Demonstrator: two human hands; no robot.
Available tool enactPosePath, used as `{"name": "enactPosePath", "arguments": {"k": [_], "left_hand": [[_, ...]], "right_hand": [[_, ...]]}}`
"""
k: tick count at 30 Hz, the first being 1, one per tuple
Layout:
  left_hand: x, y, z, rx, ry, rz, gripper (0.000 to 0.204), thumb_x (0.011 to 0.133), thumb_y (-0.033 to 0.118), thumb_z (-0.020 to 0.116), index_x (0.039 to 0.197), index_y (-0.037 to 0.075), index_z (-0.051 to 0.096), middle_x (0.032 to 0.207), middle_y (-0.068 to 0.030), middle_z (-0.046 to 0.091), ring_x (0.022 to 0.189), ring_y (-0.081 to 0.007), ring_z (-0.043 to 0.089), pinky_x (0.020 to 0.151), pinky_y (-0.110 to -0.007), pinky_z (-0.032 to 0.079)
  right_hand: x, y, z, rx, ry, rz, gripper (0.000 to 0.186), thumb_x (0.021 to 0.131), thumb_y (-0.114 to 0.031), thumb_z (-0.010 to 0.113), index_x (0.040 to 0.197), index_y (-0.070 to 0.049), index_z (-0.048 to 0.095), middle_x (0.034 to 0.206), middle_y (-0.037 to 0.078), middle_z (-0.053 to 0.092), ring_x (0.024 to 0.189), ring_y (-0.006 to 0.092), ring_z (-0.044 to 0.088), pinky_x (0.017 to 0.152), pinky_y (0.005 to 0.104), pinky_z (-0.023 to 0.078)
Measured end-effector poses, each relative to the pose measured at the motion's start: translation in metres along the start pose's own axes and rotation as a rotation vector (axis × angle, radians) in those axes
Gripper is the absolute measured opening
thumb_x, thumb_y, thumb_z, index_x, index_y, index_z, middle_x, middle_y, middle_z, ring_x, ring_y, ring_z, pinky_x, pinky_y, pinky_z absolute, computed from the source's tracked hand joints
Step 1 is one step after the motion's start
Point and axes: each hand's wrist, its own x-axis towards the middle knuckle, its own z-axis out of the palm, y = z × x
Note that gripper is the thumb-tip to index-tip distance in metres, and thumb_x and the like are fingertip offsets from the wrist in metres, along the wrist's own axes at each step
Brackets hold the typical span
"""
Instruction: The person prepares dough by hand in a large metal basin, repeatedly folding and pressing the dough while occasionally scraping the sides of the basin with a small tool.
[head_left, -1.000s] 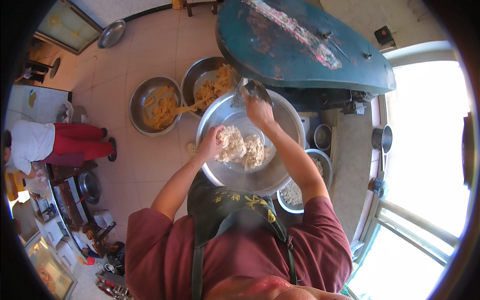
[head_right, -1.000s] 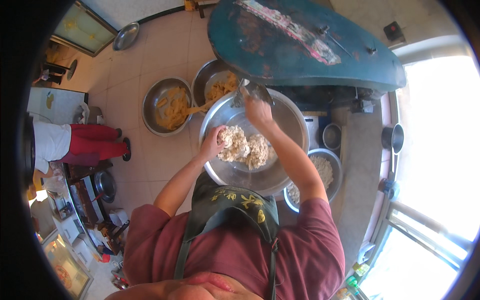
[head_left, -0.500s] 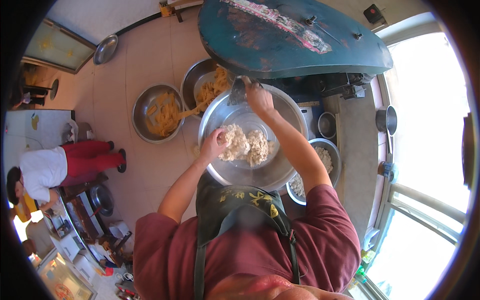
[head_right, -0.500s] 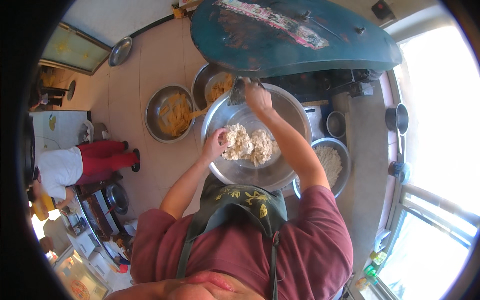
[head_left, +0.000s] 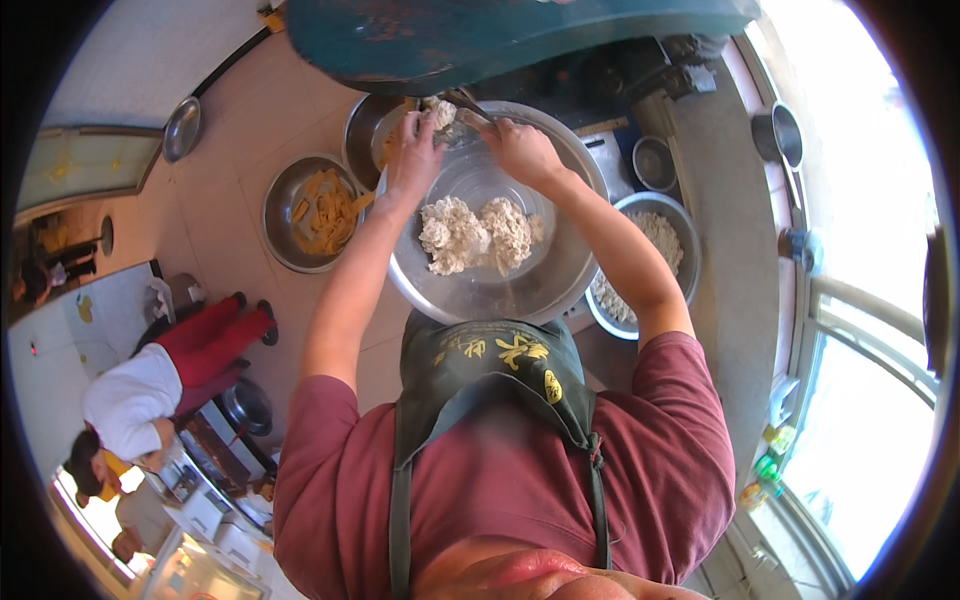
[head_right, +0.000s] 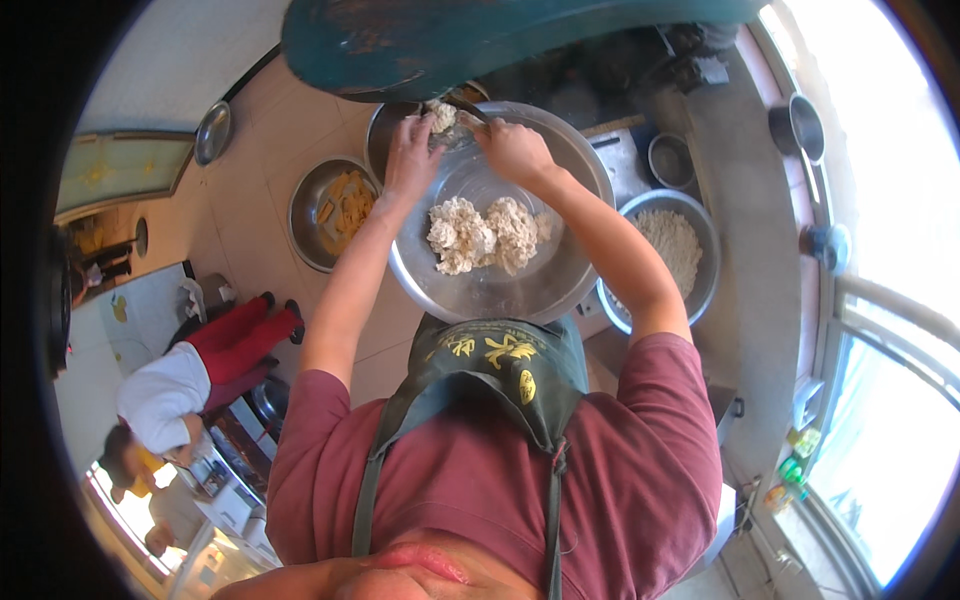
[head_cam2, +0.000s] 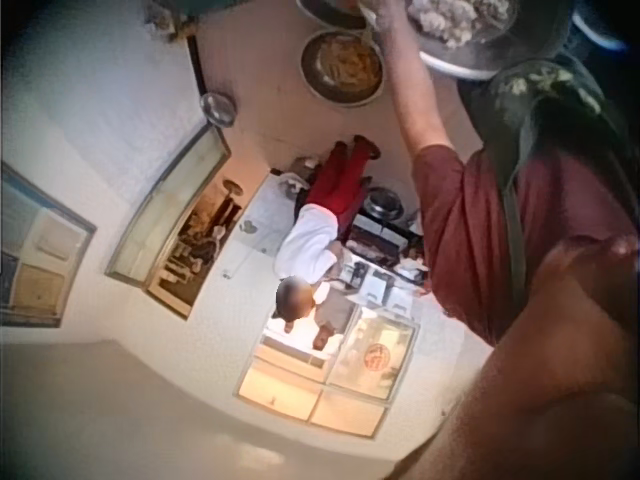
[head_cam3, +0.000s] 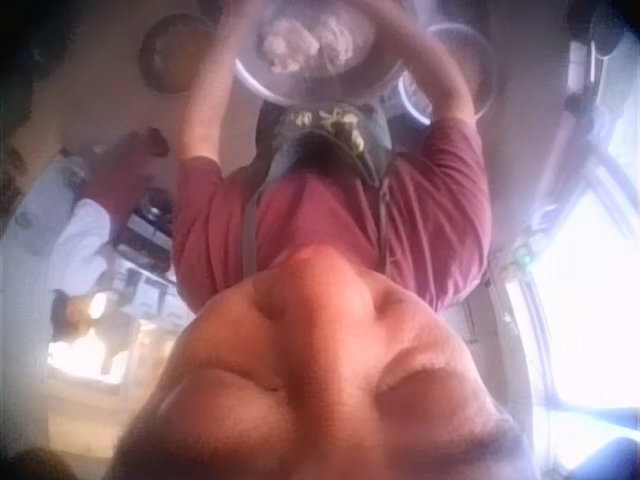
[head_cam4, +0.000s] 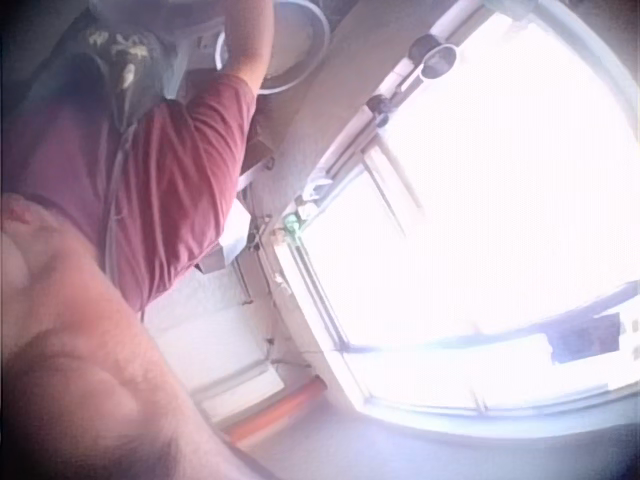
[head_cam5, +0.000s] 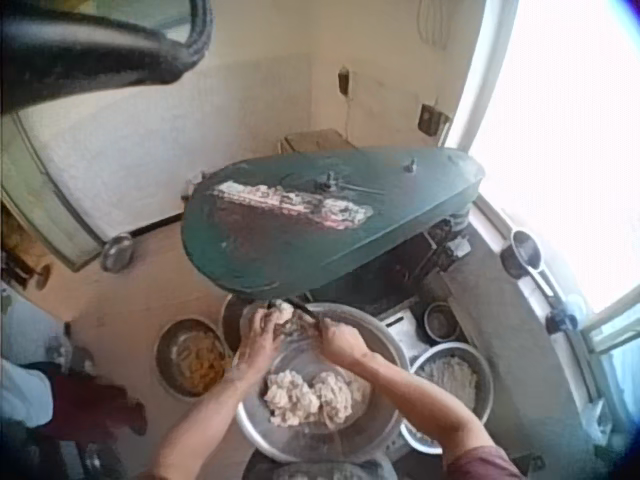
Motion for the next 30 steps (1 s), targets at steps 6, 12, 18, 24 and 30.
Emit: {"name": "enactPosePath", "arguments": {"k": [6,12,18,24,30], "left_hand": [[-0.08,0.014,0.047,-0.112,-0.599,0.131,0.059,0.077,0.022,0.078,0.127,0.006,0.051,0.126,-0.0187,0.053,0.118,-0.036,0.053,0.101,-0.045,0.043],[-0.121,0.062,0.106,0.181,-0.83,0.046,0.082,0.064,0.033,0.087,0.126,-0.001,0.047,0.12,-0.0198,0.057,0.116,-0.0339,0.054,0.101,-0.043,0.043],[-0.142,0.049,0.093,0.147,-0.731,0.032,0.062,0.066,0.025,0.085,0.118,0.004,0.057,0.119,-0.0185,0.058,0.118,-0.0345,0.052,0.101,-0.043,0.042],[-0.156,0.033,0.049,0.075,-0.415,0.069,0.054,0.068,0.011,0.082,0.118,0.01,0.063,0.129,-0.0181,0.05,0.122,-0.0358,0.049,0.105,-0.044,0.04],[-0.154,0.015,0.048,0.051,-0.431,-0.207,0.06,0.069,0.012,0.081,0.124,0.011,0.057,0.125,-0.0141,0.053,0.115,-0.035,0.053,0.097,-0.041,0.047]], "right_hand": [[-0.105,0.077,0.013,0.283,0.209,-0.009,0.024,0.097,-0.025,0.058,0.1,-0.002,0.062,0.085,0.023,0.067,0.08,0.0421,0.065,0.071,0.0472,0.052],[-0.182,0.131,0.077,0.185,0.254,-0.011,0.024,0.094,-0.031,0.06,0.096,-0.007,0.058,0.079,0.016,0.067,0.069,0.0367,0.066,0.061,0.0465,0.053],[-0.209,0.145,0.088,0.171,0.296,-0.125,0.026,0.094,-0.033,0.059,0.1,-0.008,0.057,0.081,0.008,0.066,0.07,0.0295,0.067,0.057,0.0413,0.054],[-0.227,0.162,0.094,0.159,0.314,-0.336,0.024,0.092,-0.031,0.061,0.099,-0.008,0.058,0.076,0.006,0.062,0.068,0.0267,0.066,0.056,0.0381,0.053],[-0.244,0.126,0.124,0.211,0.294,-0.313,0.027,0.094,-0.035,0.057,0.1,-0.009,0.058,0.077,0.006,0.063,0.067,0.026,0.066,0.055,0.0375,0.053]]}}
